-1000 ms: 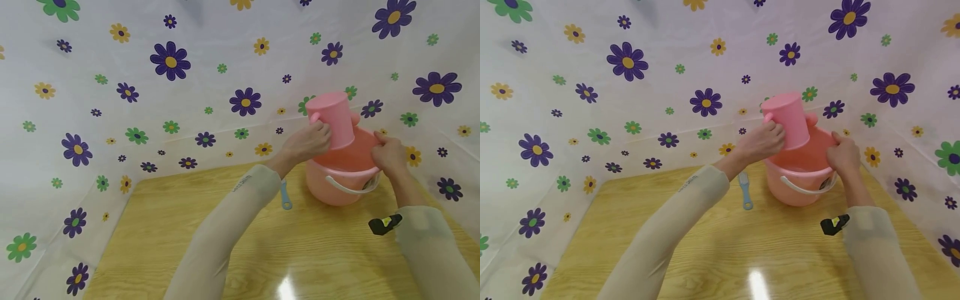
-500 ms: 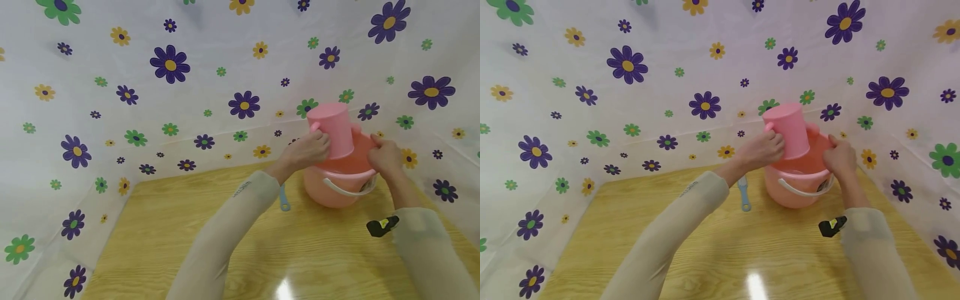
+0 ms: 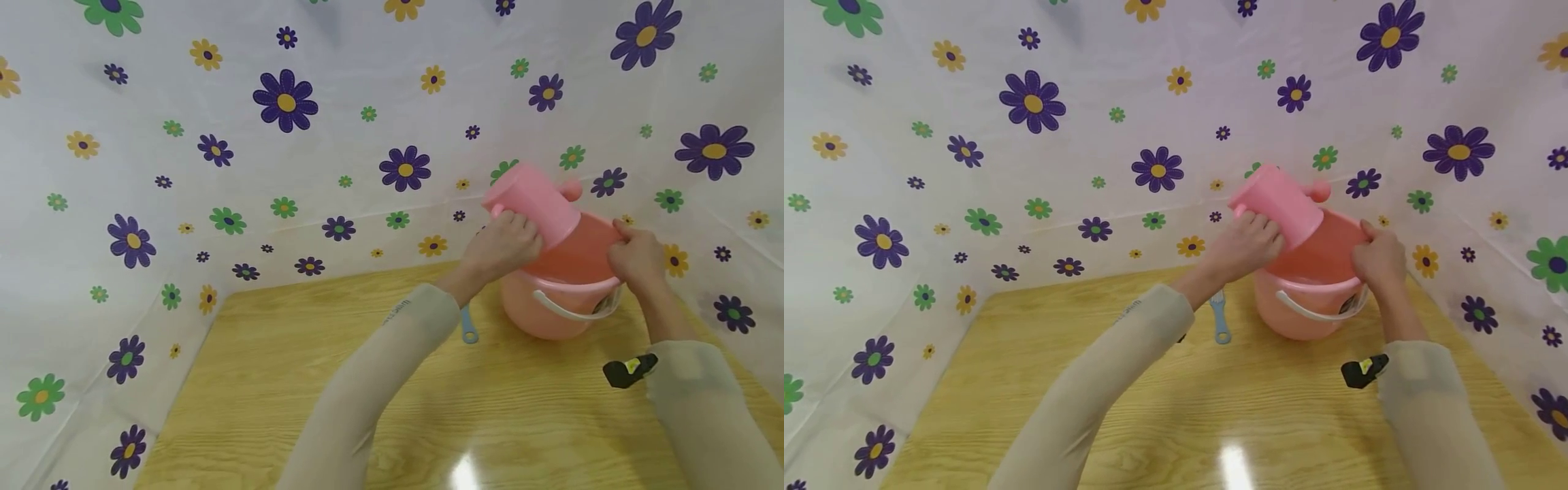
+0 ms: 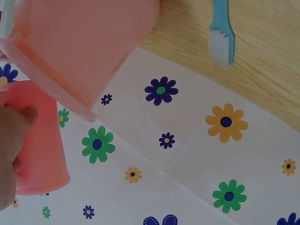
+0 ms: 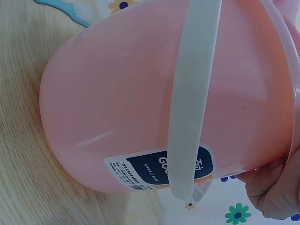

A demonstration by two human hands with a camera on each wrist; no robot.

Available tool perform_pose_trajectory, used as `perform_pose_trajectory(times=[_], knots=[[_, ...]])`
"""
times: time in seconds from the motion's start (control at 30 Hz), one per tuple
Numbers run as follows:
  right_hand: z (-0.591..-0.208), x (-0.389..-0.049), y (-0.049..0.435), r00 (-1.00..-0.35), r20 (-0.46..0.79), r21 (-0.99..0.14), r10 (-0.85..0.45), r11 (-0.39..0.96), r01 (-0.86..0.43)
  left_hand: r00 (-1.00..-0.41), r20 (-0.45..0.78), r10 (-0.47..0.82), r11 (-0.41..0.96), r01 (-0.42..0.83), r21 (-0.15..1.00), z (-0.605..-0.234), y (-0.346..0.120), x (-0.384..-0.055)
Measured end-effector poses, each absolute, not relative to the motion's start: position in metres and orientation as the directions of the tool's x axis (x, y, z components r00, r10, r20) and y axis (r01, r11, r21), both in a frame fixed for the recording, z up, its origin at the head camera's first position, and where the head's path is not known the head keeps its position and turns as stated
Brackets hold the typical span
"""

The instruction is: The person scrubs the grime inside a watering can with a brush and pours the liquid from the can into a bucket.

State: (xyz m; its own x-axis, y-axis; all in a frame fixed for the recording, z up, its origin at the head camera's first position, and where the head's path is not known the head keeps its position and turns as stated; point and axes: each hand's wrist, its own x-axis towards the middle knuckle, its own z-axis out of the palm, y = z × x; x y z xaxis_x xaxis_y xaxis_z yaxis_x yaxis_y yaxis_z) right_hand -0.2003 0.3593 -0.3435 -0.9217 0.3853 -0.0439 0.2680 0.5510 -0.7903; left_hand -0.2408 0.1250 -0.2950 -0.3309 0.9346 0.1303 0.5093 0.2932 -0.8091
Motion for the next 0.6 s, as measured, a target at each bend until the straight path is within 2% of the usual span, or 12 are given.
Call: perform_pose_trajectory(times=[0.13,0.37,0.6], knots=[[-0.344,-0.2,0.36,-0.924,-0.047,-0.797,0.381,0.543,0.264,-0.346,0.216,0.913,0.389,0.581,-0.714,-0.297,0.117,-0.242],[-0.345,-0.199,0.359,-0.925,-0.061,-0.793,0.374,0.545,0.272,-0.465,0.235,0.854,0.512,0.667,-0.542,-0.304,0.104,-0.242],[-0.344,-0.199,0.357,-0.927,-0.053,-0.796,0.371,0.545,0.263,-0.513,0.32,0.797,0.601,0.727,-0.332,-0.313,0.091,-0.245]])
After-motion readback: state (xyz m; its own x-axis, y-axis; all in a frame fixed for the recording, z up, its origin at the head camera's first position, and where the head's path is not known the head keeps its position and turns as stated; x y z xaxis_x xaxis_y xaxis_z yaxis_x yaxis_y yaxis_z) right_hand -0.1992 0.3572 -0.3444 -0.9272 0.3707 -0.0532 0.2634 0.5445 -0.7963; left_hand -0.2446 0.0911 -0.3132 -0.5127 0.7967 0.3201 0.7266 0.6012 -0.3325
